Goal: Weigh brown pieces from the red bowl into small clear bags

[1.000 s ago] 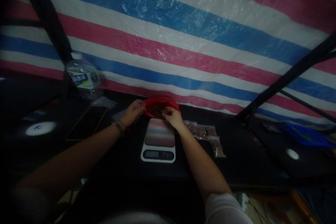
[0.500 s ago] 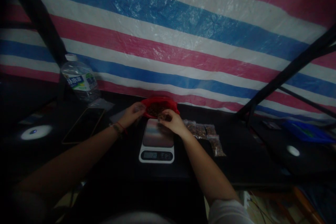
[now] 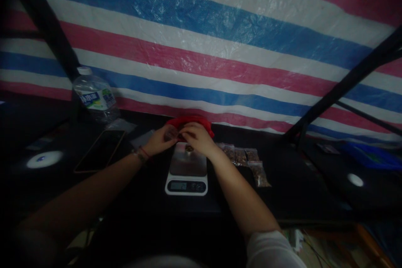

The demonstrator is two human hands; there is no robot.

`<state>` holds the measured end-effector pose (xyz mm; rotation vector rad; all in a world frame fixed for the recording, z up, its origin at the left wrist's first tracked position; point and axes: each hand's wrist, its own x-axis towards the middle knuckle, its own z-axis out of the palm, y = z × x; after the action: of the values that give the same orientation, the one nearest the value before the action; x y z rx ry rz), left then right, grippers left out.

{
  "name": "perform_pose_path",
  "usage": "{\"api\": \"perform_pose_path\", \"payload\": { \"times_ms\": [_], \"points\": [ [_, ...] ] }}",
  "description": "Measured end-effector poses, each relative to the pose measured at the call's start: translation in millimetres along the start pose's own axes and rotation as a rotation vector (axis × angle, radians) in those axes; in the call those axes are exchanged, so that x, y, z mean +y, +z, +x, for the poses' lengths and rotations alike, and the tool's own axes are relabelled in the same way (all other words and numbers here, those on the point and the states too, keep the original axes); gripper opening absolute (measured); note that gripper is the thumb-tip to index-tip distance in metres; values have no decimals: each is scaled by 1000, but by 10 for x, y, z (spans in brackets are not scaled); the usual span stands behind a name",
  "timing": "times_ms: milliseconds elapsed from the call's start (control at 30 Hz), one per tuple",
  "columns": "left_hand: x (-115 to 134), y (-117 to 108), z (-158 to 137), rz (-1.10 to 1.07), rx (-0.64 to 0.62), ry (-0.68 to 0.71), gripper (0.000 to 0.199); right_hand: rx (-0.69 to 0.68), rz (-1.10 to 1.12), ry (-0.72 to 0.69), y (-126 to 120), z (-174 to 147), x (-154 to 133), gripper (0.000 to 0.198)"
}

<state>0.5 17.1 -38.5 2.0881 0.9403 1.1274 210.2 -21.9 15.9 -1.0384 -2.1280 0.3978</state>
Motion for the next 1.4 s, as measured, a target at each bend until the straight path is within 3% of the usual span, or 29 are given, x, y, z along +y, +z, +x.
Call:
{"api": "perform_pose_path", "payload": {
  "times_ms": [167, 267, 367, 600, 700, 900, 1067, 1200, 1300, 1400],
  "points": [
    [40, 1, 5, 144, 3, 60, 38, -225, -81, 28, 206, 374, -119, 21],
    [74, -16, -2, 193, 3, 89, 41, -366, -95, 101, 224, 506, -157, 29],
    [114, -26, -11, 237, -1, 109, 47, -437, -162, 178, 206, 576, -209, 25],
    [130, -38, 12, 282, 51, 174, 71, -361, -247, 218, 257, 617, -300, 15],
    [111, -48, 23, 289, 72, 175, 73, -349, -258, 181, 256, 613, -292, 21],
    [63, -20, 23, 266, 44, 195, 76, -349, -218, 128, 198, 570, -240, 12],
    [25, 29, 19, 203, 75, 162, 58, -303, -57, 58, 193, 531, -180, 10],
    [-22, 58, 15, 132, 114, 66, 45, -5, -27, 18, 87, 405, -32, 19],
    [-65, 62, 21, 85, 120, 2, 38, 102, -59, 119, -41, 260, 180, 20],
    [-113, 62, 35, 7, 159, -69, 35, 12, -135, 269, -91, 177, 407, 24]
  ]
}}
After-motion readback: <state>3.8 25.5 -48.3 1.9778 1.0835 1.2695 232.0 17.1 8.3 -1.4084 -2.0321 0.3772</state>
